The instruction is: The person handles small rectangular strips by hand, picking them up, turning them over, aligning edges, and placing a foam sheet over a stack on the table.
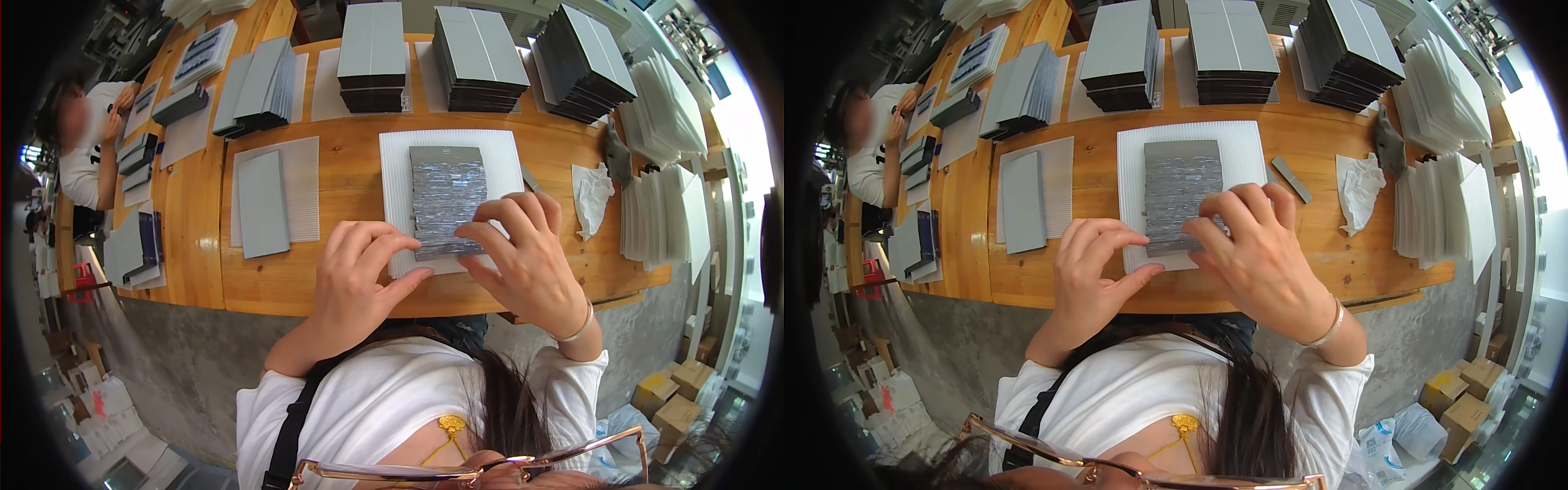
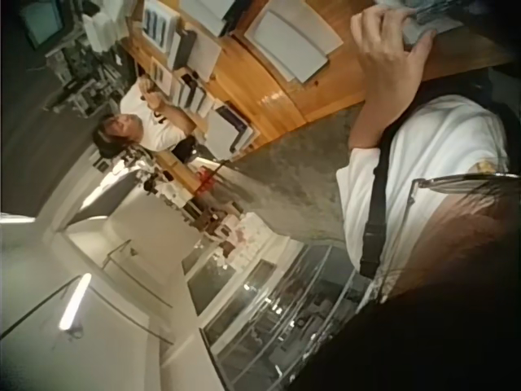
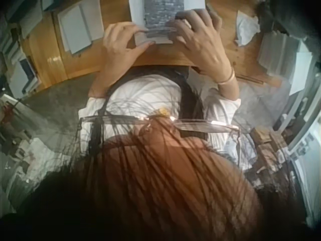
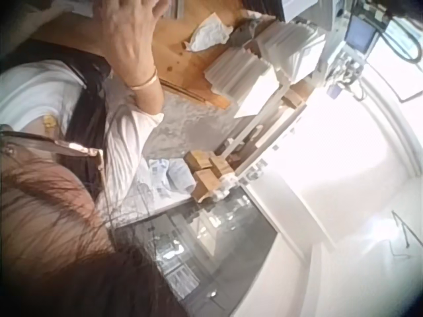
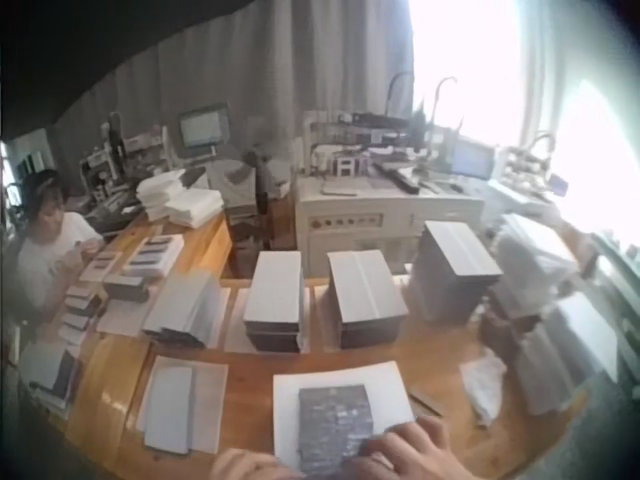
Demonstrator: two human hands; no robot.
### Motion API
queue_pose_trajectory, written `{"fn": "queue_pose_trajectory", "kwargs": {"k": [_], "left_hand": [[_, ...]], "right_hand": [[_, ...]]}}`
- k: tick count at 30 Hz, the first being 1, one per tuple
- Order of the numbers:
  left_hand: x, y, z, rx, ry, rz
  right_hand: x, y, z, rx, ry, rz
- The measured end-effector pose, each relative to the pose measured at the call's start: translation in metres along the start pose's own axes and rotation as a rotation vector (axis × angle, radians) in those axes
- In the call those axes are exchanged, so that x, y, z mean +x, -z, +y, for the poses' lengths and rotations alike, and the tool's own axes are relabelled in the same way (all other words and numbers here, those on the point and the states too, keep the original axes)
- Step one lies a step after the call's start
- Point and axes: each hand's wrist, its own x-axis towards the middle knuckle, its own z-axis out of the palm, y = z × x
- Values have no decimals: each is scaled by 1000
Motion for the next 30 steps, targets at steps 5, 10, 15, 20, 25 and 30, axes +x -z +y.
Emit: {"fn": "queue_pose_trajectory", "kwargs": {"k": [5, 10, 15, 20, 25, 30], "left_hand": [[0, 0, -5, 0, 1, -15], [2, -5, -4, 27, -13, 11], [-1, -11, -3, 61, -31, 60], [-1, -19, -6, -560, 40, 98], [9, -35, 12, -897, 94, 24], [14, -43, 18, -987, -4, 37]], "right_hand": [[-18, -3, 10, 25, -123, 111], [-28, -10, 15, 27, -187, 174], [-32, -22, 14, 102, -201, 223], [-30, -22, 12, 507, -229, 324], [-16, -42, 2, 1160, -357, 391], [-2, -46, -7, 1248, -353, 438]]}}
